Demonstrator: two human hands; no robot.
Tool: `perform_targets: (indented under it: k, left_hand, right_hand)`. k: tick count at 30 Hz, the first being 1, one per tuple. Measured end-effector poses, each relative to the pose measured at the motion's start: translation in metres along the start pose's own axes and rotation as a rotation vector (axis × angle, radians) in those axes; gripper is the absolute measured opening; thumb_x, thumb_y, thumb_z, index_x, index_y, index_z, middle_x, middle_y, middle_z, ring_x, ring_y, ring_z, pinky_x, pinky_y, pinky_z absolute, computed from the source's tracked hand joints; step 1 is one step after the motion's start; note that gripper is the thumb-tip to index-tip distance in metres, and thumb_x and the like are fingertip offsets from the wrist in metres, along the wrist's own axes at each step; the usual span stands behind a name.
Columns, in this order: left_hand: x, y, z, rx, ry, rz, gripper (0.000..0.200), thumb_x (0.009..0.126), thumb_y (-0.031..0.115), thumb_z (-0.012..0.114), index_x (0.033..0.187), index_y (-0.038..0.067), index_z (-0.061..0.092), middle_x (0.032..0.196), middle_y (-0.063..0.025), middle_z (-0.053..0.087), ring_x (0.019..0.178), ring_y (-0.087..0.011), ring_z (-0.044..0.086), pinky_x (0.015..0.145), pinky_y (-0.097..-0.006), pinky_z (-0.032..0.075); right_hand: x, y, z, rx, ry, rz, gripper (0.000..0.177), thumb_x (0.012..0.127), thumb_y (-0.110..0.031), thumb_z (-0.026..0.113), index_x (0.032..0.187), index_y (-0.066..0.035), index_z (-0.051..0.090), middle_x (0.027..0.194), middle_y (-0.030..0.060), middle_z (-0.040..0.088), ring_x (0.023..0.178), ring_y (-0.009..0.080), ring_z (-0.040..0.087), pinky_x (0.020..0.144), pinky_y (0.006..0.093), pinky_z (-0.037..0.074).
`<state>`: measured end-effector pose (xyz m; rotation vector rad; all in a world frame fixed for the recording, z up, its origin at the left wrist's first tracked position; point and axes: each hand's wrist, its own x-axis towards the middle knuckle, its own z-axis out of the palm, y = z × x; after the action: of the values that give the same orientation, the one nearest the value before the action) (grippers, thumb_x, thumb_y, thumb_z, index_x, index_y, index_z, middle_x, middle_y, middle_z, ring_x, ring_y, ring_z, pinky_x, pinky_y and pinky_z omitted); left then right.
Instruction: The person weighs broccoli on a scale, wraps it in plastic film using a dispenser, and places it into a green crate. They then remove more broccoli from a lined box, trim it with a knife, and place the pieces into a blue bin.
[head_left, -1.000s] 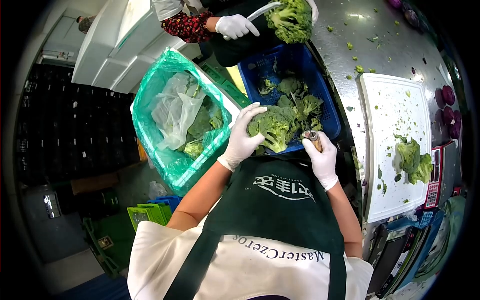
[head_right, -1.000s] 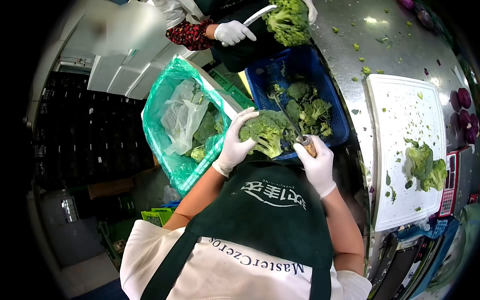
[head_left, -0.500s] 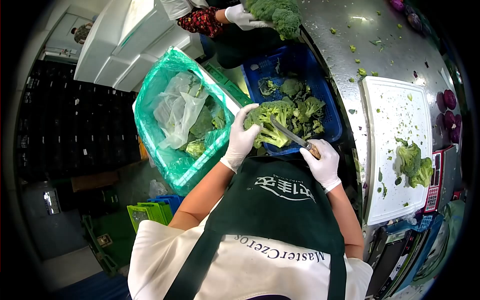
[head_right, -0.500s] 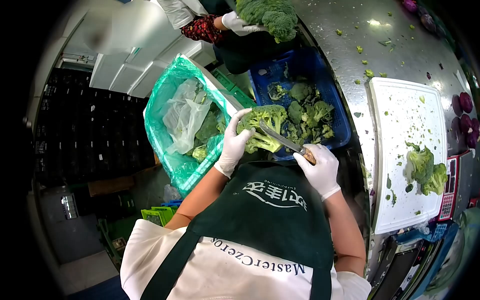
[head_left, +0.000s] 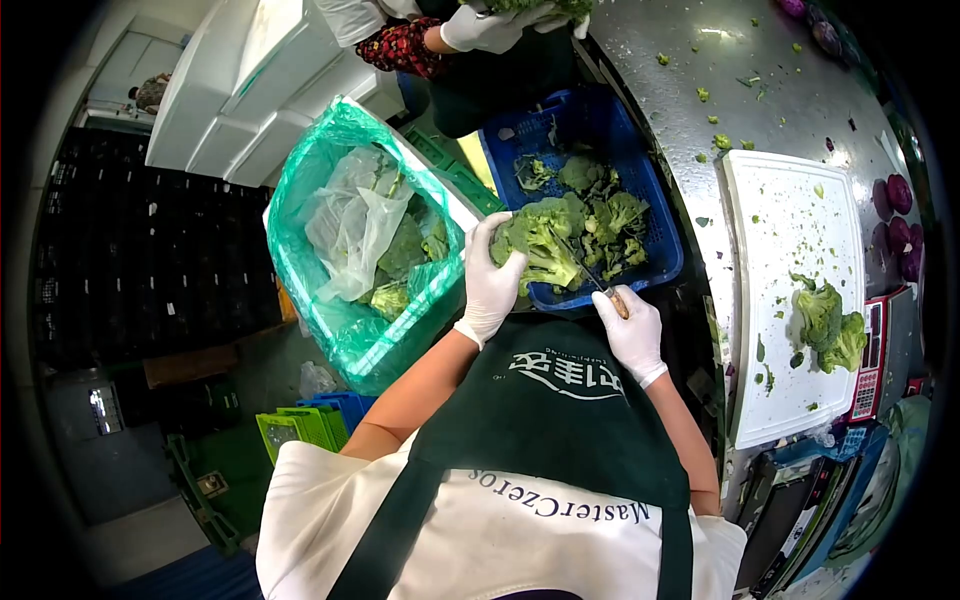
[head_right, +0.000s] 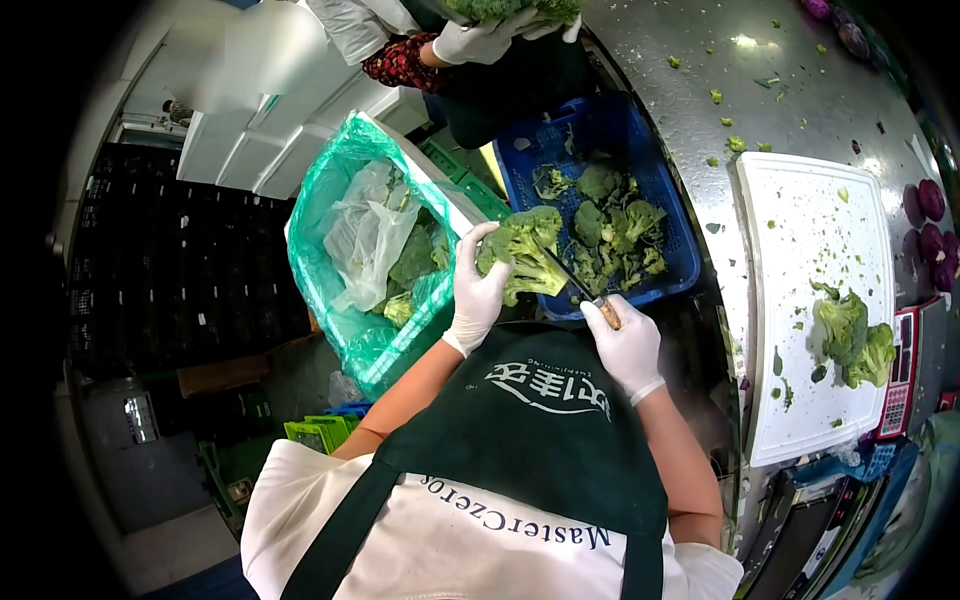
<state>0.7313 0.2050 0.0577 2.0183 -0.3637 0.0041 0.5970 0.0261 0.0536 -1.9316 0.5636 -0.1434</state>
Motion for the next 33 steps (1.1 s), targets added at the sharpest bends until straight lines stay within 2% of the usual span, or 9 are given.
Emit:
perform_targets:
  k: [6, 11, 21, 24, 26, 27, 28, 29, 33]
  left_hand:
    - [0.006, -0.012, -0.003, -0.295, -0.088, -0.123, 0.049, 0.079, 0.002, 0.060, 0.127, 0.004, 0.054, 0.122, -0.0104, 0.057, 0.113, -0.0223, 0.056, 0.100, -0.0333, 0.043]
    - [0.007, -0.018, -0.019, -1.069, -0.272, -0.727, 0.056, 0.086, 0.015, 0.054, 0.139, 0.003, 0.044, 0.126, -0.0112, 0.058, 0.117, -0.0244, 0.057, 0.103, -0.0381, 0.044]
    - [0.010, 0.004, -0.025, -1.297, -0.340, -0.854, 0.059, 0.092, 0.030, 0.042, 0.145, 0.003, 0.038, 0.142, -0.0234, 0.048, 0.128, -0.0411, 0.050, 0.102, -0.0536, 0.045]
    - [0.020, -0.049, -0.015, -1.757, -0.749, -0.805, 0.070, 0.098, 0.054, 0.037, 0.154, 0.014, 0.025, 0.154, -0.0265, 0.028, 0.137, -0.0455, 0.035, 0.101, -0.0673, 0.039]
    - [0.017, -0.032, -0.012, -1.661, -0.635, -0.782, 0.069, 0.099, 0.056, 0.034, 0.154, 0.013, 0.027, 0.153, -0.0226, 0.032, 0.135, -0.0423, 0.039, 0.103, -0.0620, 0.040]
    - [0.020, -0.025, -0.011, -1.408, -0.648, -0.707, 0.069, 0.099, 0.058, 0.032, 0.152, 0.014, 0.030, 0.150, -0.0194, 0.038, 0.134, -0.0390, 0.042, 0.105, -0.0572, 0.041]
    - [0.010, -0.005, -0.007, -1.624, -0.482, -0.844, 0.070, 0.099, 0.060, 0.028, 0.151, 0.014, 0.032, 0.147, -0.0161, 0.044, 0.133, -0.0364, 0.045, 0.106, -0.0525, 0.043]
    - [0.009, -0.004, -0.005, -1.621, -0.474, -0.860, 0.069, 0.099, 0.060, 0.029, 0.150, 0.014, 0.034, 0.147, -0.0156, 0.044, 0.133, -0.0352, 0.046, 0.106, -0.0518, 0.043]
    - [0.007, -0.003, 0.004, -1.672, -0.491, -0.906, 0.065, 0.100, 0.058, 0.031, 0.147, 0.013, 0.038, 0.144, -0.0140, 0.047, 0.131, -0.0318, 0.048, 0.107, -0.0496, 0.043]
  right_hand:
    - [-0.002, 0.002, -0.002, 0.385, 0.015, 0.018, 0.021, 0.093, -0.020, 0.065, 0.094, 0.001, 0.065, 0.073, -0.0001, 0.059, 0.065, 0.0057, 0.051, 0.059, 0.0231, 0.042]
    - [0.008, 0.011, -0.012, 0.585, 0.156, 0.171, 0.029, 0.102, -0.026, 0.050, 0.102, -0.002, 0.066, 0.067, -0.0029, 0.052, 0.058, 0.0045, 0.045, 0.055, 0.0203, 0.035]
    - [0.010, 0.039, -0.048, 0.389, 0.308, 0.160, 0.022, 0.100, -0.018, 0.054, 0.113, -0.004, 0.065, 0.075, -0.0032, 0.055, 0.063, 0.0045, 0.046, 0.059, 0.0196, 0.038]
    - [0.023, 0.074, -0.092, 0.296, 0.461, 0.158, 0.024, 0.100, -0.020, 0.055, 0.115, -0.002, 0.063, 0.078, -0.0011, 0.056, 0.066, 0.0062, 0.048, 0.060, 0.0213, 0.039]
    - [0.033, 0.092, -0.136, 0.248, 0.550, 0.247, 0.032, 0.099, -0.021, 0.057, 0.124, 0.000, 0.059, 0.096, 0.0063, 0.064, 0.083, 0.0113, 0.058, 0.072, 0.0243, 0.046]
    - [0.036, 0.091, -0.145, 0.121, 0.669, 0.095, 0.038, 0.098, -0.021, 0.058, 0.129, 0.001, 0.056, 0.109, 0.0107, 0.063, 0.097, 0.0165, 0.058, 0.083, 0.0283, 0.046]
    - [0.037, 0.089, -0.156, -0.010, 0.783, -0.059, 0.044, 0.098, -0.022, 0.059, 0.134, 0.001, 0.053, 0.122, 0.0152, 0.062, 0.111, 0.0217, 0.059, 0.094, 0.0322, 0.046]
    - [0.033, 0.090, -0.175, -0.391, 0.775, -0.026, 0.052, 0.097, -0.022, 0.060, 0.142, 0.001, 0.045, 0.141, 0.0192, 0.050, 0.132, 0.0288, 0.046, 0.110, 0.0379, 0.036]
    - [0.026, 0.074, -0.172, -0.137, 0.685, 0.027, 0.054, 0.098, -0.028, 0.058, 0.145, -0.004, 0.044, 0.146, 0.0148, 0.047, 0.135, 0.0254, 0.044, 0.112, 0.0366, 0.034]
